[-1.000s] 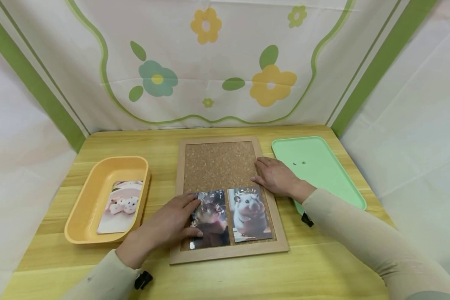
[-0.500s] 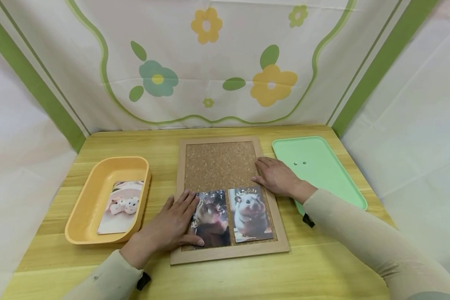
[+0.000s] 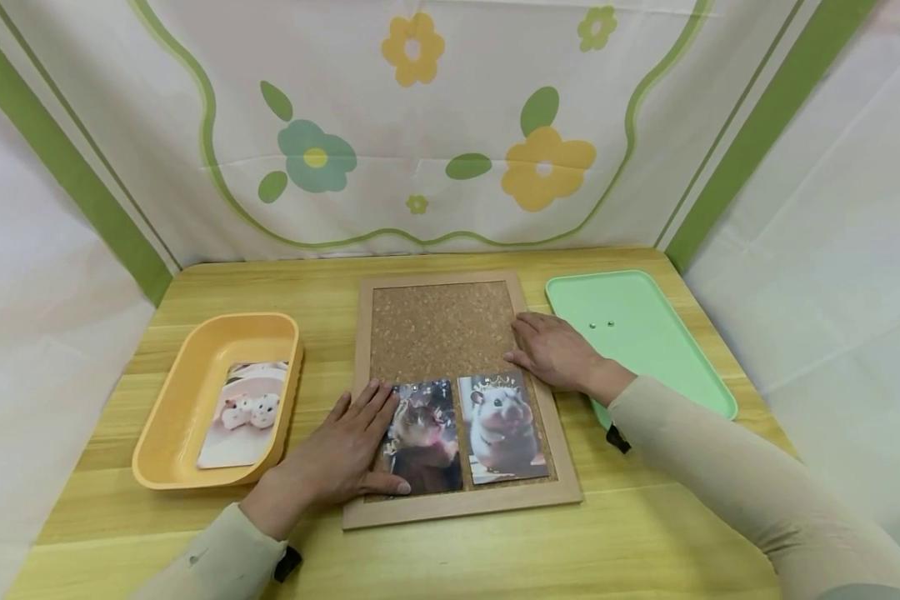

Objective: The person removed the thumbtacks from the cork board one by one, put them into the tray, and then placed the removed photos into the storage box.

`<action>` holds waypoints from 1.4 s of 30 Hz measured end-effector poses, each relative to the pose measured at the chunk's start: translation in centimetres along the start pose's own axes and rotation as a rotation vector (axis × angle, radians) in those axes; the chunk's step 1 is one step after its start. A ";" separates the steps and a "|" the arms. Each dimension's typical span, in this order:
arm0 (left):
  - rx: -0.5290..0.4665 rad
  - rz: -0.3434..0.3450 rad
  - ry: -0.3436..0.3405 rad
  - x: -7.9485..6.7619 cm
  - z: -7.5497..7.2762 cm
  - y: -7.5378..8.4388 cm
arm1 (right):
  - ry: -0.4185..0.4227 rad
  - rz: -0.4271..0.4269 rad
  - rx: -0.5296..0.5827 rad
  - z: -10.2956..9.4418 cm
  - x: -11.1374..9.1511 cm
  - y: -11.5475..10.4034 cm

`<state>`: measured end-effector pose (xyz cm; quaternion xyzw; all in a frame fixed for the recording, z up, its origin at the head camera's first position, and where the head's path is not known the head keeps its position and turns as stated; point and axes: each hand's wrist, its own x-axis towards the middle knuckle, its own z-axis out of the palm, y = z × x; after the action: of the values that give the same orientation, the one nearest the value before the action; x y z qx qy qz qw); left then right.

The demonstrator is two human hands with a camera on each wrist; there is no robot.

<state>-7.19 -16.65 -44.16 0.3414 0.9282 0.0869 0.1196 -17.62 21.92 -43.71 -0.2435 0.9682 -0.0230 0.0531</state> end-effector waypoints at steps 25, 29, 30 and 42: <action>-0.007 -0.012 0.001 0.0 0.0 0.1 | 0.121 -0.112 -0.086 -1.8 1.7 -0.7; -0.008 -0.017 0.003 0.0 0.0 0.1 | 0.174 -0.210 -0.103 -2.7 2.6 -2.2; -0.010 -0.018 0.004 -0.1 0.0 0.1 | 0.181 -0.233 -0.109 -2.8 2.9 -2.7; -0.019 -0.033 0.000 -0.3 0.2 0.4 | 0.204 -0.560 -0.228 -3.8 5.6 -9.4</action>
<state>-6.73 -16.52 -44.18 0.3250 0.9328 0.0935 0.1243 -18.56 11.02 -39.76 -0.5015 0.8601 0.0477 -0.0805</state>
